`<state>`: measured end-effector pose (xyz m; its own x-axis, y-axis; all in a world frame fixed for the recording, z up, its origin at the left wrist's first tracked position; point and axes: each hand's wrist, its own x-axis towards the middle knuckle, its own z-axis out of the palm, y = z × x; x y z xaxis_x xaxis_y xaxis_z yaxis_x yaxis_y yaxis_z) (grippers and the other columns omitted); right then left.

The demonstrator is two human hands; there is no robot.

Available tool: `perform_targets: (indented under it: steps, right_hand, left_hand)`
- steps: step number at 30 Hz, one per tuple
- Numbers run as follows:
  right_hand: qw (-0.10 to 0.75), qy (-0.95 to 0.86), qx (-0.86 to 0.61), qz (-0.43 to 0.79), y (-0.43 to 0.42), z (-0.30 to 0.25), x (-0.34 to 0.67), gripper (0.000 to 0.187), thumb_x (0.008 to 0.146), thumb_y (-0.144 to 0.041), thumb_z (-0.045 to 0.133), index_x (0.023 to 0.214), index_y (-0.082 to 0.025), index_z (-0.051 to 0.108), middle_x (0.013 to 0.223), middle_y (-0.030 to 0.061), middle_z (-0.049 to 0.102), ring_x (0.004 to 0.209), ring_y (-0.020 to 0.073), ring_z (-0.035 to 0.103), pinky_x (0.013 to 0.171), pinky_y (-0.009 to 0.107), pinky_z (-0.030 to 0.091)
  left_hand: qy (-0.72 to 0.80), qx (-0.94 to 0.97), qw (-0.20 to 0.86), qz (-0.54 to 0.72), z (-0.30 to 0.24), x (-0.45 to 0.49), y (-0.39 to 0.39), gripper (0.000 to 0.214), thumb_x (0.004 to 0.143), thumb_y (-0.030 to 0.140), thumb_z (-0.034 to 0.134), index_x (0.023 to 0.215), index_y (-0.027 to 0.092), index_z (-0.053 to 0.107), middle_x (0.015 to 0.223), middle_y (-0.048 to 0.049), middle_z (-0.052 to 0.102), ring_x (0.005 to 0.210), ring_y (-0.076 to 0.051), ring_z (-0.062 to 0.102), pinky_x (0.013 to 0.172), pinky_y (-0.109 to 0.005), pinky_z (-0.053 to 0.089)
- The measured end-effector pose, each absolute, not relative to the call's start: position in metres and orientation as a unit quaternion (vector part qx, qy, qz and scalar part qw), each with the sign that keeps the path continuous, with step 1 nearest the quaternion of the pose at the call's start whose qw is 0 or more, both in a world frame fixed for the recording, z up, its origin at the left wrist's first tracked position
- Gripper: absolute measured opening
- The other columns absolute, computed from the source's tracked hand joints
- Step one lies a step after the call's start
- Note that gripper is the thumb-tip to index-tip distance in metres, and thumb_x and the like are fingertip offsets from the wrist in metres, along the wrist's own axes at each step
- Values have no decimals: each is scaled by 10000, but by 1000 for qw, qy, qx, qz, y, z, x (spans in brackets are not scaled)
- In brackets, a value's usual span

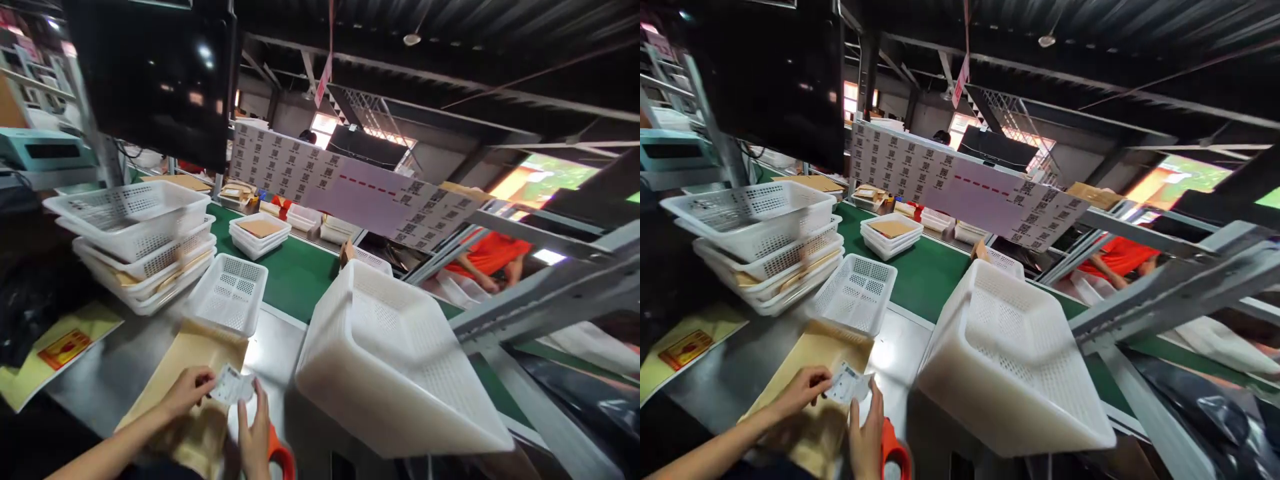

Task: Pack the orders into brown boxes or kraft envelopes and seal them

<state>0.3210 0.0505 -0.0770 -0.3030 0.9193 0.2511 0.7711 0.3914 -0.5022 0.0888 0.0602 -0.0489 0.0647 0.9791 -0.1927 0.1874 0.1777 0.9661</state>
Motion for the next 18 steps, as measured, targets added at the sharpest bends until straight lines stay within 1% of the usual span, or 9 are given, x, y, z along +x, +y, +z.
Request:
perform_targets:
  steps: [2,4,6,7,9,11,12,14,18]
  right_hand:
    - [277,-767,-566,123,44,-77,316,561,1031,-572,417,1547,-365,497,1599,159,511,1484,430,484,1137,693,484]
    - [273,-778,-556,106,43,-72,313,621,954,-635,547,1508,-354,542,1665,172,417,1550,492,349,1177,792,357]
    - [265,-801,-524,117,44,-66,312,668,912,-644,611,1509,-353,539,1662,173,424,1552,500,342,1192,798,317]
    - [264,-811,-504,137,45,-63,311,673,913,-636,608,1518,-353,527,1625,174,480,1525,486,399,1198,772,332]
    - [260,-820,-466,206,47,-55,306,576,951,-613,542,1460,-347,578,1443,164,656,1372,433,594,1148,671,448]
    - [254,-805,-444,300,48,-44,298,468,992,-627,445,1213,-308,708,1125,134,769,1087,363,732,957,527,575]
    - [252,-791,-436,348,47,-39,293,491,1003,-648,408,1051,-278,727,973,112,762,944,322,736,842,453,584]
    - [243,-767,-417,423,46,-26,283,568,995,-703,393,818,-233,658,777,66,682,761,247,660,690,349,508]
    - [176,-781,-359,480,36,3,272,564,938,-722,485,715,-208,552,690,5,546,683,164,490,639,291,352]
  left_hand:
    - [565,505,527,385,-55,97,31,565,780,760,668,774,196,688,703,-29,629,561,-165,561,508,-278,449]
    - [586,497,498,401,-59,100,12,529,802,736,661,780,209,690,690,-25,619,583,-177,579,542,-288,460]
    - [612,489,462,415,-58,100,1,509,812,730,654,780,223,692,662,-20,610,596,-190,589,573,-301,463]
    - [617,486,454,420,-56,100,-4,512,806,737,656,770,227,689,653,-20,606,598,-193,589,579,-306,461]
    - [604,480,467,432,-51,102,-13,544,769,771,679,748,227,673,661,-19,595,607,-194,587,582,-307,459]
    - [581,458,507,443,-43,106,-22,619,697,835,702,727,221,629,646,-5,554,585,-183,568,558,-299,441]
    - [571,441,527,450,-39,108,-25,658,663,865,708,733,218,605,636,8,530,572,-173,553,545,-290,425]
    - [557,409,552,468,-28,111,-31,715,608,891,730,749,210,565,610,41,472,549,-141,499,530,-266,379]
    - [540,393,562,487,-2,103,-35,658,626,780,801,775,186,562,607,69,461,552,-93,431,538,-235,349]
